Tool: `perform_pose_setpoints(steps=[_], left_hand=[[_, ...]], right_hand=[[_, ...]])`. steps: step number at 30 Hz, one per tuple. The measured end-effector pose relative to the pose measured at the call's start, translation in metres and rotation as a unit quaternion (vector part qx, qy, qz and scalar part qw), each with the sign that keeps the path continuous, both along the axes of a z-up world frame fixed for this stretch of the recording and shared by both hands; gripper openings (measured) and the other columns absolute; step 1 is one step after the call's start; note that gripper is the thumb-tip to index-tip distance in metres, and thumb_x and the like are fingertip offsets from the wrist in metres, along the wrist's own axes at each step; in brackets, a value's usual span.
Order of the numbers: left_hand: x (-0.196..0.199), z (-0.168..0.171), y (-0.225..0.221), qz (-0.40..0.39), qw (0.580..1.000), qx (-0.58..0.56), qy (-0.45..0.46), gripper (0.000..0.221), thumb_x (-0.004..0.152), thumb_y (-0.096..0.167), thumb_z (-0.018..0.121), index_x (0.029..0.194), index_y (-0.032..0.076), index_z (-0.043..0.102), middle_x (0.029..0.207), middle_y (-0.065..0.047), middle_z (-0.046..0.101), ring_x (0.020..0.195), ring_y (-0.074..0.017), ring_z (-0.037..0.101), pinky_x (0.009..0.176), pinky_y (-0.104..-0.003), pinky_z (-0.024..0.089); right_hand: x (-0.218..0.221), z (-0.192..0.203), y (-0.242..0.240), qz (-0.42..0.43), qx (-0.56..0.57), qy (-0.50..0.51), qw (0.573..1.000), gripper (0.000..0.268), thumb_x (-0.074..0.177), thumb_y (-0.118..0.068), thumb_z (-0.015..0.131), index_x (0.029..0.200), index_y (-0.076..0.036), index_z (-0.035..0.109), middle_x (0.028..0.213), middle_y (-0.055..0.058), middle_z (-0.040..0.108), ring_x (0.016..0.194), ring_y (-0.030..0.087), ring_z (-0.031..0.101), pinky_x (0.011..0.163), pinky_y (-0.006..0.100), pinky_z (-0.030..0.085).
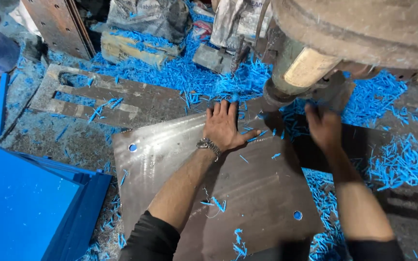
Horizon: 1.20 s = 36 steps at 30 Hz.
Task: Using a drill press to create holes in plastic plates on a factory floor.
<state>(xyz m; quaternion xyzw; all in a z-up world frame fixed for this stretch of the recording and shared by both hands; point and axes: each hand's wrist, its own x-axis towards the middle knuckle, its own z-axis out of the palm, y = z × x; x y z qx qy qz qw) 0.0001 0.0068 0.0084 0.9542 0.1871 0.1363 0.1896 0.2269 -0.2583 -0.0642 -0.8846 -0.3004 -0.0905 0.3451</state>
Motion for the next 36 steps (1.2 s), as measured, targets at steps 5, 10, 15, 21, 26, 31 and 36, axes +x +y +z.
perform_pose_setpoints(steps=[5, 10, 15, 21, 26, 31, 36], left_hand=[[0.005, -0.008, 0.002, -0.007, 0.999, 0.031, 0.004, 0.116, 0.068, 0.092, 0.056, 0.142, 0.003, 0.047, 0.125, -0.017, 0.049, 0.115, -0.0360, 0.049, 0.101, -0.054, 0.034], [0.004, -0.013, -0.002, -0.012, 0.998, 0.053, 0.012, 0.119, 0.073, 0.094, 0.054, 0.142, -0.003, 0.049, 0.131, -0.023, 0.051, 0.115, -0.0410, 0.049, 0.100, -0.058, 0.036], [0.000, -0.017, -0.003, -0.029, 0.997, 0.070, 0.003, 0.118, 0.076, 0.096, 0.049, 0.141, -0.003, 0.049, 0.125, -0.021, 0.049, 0.112, -0.0387, 0.048, 0.100, -0.058, 0.036], [-0.012, -0.017, -0.010, -0.052, 0.997, 0.063, -0.017, 0.117, 0.075, 0.095, 0.051, 0.137, -0.004, 0.052, 0.122, -0.022, 0.050, 0.108, -0.0385, 0.048, 0.095, -0.054, 0.037], [-0.038, -0.014, -0.035, -0.073, 0.993, 0.087, -0.045, 0.116, 0.078, 0.092, 0.050, 0.139, -0.007, 0.051, 0.124, -0.023, 0.052, 0.107, -0.0394, 0.049, 0.096, -0.057, 0.038], [-0.051, -0.016, -0.078, -0.080, 0.988, 0.085, -0.105, 0.109, 0.083, 0.084, 0.048, 0.141, -0.008, 0.050, 0.129, -0.024, 0.054, 0.112, -0.0400, 0.051, 0.107, -0.053, 0.037], [-0.037, -0.033, -0.180, -0.091, 0.976, 0.007, -0.197, 0.098, 0.087, 0.080, 0.022, 0.117, -0.001, 0.070, 0.165, -0.028, 0.030, 0.157, -0.0440, 0.017, 0.124, -0.069, -0.002]], right_hand=[[-0.100, 0.046, -0.107, 0.038, 0.104, -0.073, 0.991, 0.040, 0.090, -0.042, 0.070, 0.081, -0.003, 0.070, 0.070, 0.013, 0.065, 0.065, 0.031, 0.059, 0.062, 0.039, 0.047], [-0.085, 0.172, -0.091, 0.186, 0.313, -0.140, 0.921, 0.080, 0.110, -0.066, 0.030, 0.071, -0.001, 0.053, 0.070, 0.015, 0.051, 0.069, 0.028, 0.049, 0.076, 0.042, 0.044], [-0.038, 0.231, -0.068, 0.155, 0.302, -0.044, 0.940, 0.044, 0.125, -0.041, 0.034, 0.105, -0.002, 0.042, 0.106, 0.016, 0.047, 0.094, 0.023, 0.044, 0.090, 0.036, 0.043], [-0.123, 0.292, -0.024, 0.157, 0.191, -0.118, 0.962, 0.052, 0.136, -0.042, 0.038, 0.146, 0.008, 0.051, 0.133, 0.023, 0.059, 0.113, 0.028, 0.056, 0.095, 0.036, 0.047], [-0.178, 0.214, -0.068, 0.085, 0.208, -0.012, 0.974, 0.045, 0.125, -0.033, 0.044, 0.127, 0.011, 0.050, 0.106, 0.023, 0.065, 0.093, 0.031, 0.065, 0.092, 0.041, 0.056], [-0.227, 0.159, -0.110, -0.038, 0.243, 0.112, 0.963, 0.035, 0.121, -0.028, 0.045, 0.108, 0.002, 0.058, 0.096, 0.015, 0.066, 0.086, 0.023, 0.062, 0.087, 0.035, 0.054], [-0.239, 0.127, -0.141, -0.084, 0.340, 0.154, 0.924, 0.024, 0.120, -0.020, 0.052, 0.101, -0.006, 0.058, 0.091, 0.006, 0.061, 0.082, 0.017, 0.062, 0.087, 0.030, 0.056]])
